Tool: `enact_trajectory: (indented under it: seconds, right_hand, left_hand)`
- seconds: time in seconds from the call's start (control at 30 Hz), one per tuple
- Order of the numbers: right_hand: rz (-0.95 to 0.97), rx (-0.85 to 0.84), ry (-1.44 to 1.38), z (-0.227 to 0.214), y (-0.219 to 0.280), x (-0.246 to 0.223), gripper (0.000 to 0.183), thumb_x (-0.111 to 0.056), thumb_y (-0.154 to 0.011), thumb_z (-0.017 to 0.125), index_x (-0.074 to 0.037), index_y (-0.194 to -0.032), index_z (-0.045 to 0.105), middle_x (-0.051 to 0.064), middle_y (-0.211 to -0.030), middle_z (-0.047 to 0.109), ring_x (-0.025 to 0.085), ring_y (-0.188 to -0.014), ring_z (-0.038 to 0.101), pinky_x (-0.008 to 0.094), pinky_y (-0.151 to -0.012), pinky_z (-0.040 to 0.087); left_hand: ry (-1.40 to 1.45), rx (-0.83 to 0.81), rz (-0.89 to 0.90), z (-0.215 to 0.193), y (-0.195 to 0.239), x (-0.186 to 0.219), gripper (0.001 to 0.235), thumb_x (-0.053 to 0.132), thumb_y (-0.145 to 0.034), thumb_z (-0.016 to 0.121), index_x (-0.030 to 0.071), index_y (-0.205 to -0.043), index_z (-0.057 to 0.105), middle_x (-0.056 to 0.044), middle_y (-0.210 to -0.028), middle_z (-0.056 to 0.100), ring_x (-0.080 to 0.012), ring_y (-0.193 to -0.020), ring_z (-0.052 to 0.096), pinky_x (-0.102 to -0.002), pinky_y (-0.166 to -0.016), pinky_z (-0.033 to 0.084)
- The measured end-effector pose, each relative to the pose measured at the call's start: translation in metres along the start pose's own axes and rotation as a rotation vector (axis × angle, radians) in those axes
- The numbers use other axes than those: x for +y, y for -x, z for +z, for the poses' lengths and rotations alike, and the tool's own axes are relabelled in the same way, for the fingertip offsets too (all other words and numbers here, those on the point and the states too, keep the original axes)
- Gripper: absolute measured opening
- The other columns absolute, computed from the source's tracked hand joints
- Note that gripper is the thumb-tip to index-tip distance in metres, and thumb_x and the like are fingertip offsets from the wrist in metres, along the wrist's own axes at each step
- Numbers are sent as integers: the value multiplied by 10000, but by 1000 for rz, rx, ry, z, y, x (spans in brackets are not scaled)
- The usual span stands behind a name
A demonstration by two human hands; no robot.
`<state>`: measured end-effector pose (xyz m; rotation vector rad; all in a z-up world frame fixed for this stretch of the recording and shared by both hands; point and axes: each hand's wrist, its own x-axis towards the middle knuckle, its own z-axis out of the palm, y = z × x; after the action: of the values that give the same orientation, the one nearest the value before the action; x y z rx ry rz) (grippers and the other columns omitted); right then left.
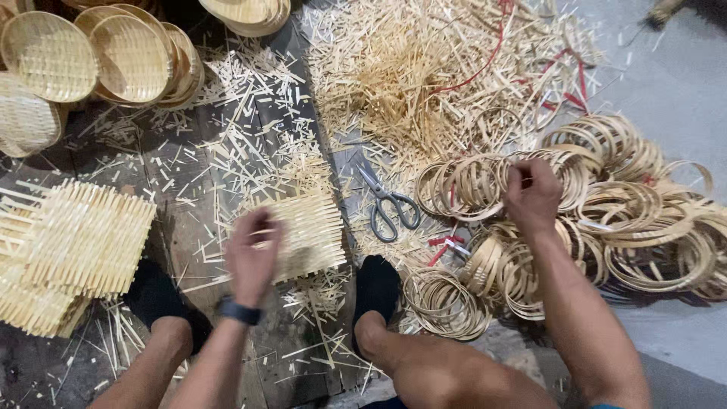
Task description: The person assembles small round bamboo baskets by placing a woven bamboo mat on the floor, fitting a circular bamboo ring around its edge, and using shears to trim the excess mat material flush with the ring. The person repeats this process for multiple units, stacking finished baskets nearby.
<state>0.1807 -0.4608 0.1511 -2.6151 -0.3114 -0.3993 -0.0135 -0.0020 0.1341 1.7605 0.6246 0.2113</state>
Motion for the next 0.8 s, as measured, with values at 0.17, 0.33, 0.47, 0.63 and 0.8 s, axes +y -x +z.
enact_trajectory:
  seconds: [0.17,0.33,0.47,0.63,0.8]
  right_hand:
    - [-393,75,-186,-33,14,-96,70,-7,-973,707,-18,-967,638,127,-891,705,188,-738,686,294,-651,587]
    - [-584,56,-241,-89,11,-182,119,-19,-923,727,-23,-1000,637,140,-979,711,230,-861,718,316,-743,596]
    - [-771,-118,-270,-124,4,-232,236,-56,-890,760,-40,-1108,671,142,-1034,713,257,-905,721,314,-768,607]
    - [-757,-215,-390,-133,12,-265,256,-72,-930,732,-26,-1180,700,127,-1021,714,224,-867,715,319,-729,577]
    - [-409,-119,-579,-91,48,-302,136,-46,-998,670,-13,-1076,776,84,-860,738,144,-691,653,280,-575,523]
  left_hand:
    - [274,-453,419,85,55,79,382,202,-1030,689,54,-1381,660,-133,-1327,706,-224,-1187,660,-355,-960,537]
    - [672,-611,157,72,84,109,298,203,-1054,630,-14,-1239,716,-59,-933,722,-123,-856,682,-263,-788,580]
    - [640,-634,228,44,91,113,283,192,-1044,655,-31,-1205,724,-50,-930,703,-107,-837,644,-255,-765,547]
    - [1000,-770,0,31,97,117,276,218,-1097,605,-25,-1166,716,-12,-849,634,-92,-743,563,-249,-695,489]
    - [1282,-653,-231,31,105,107,247,234,-1082,585,16,-1110,697,14,-770,570,-68,-647,463,-214,-576,384]
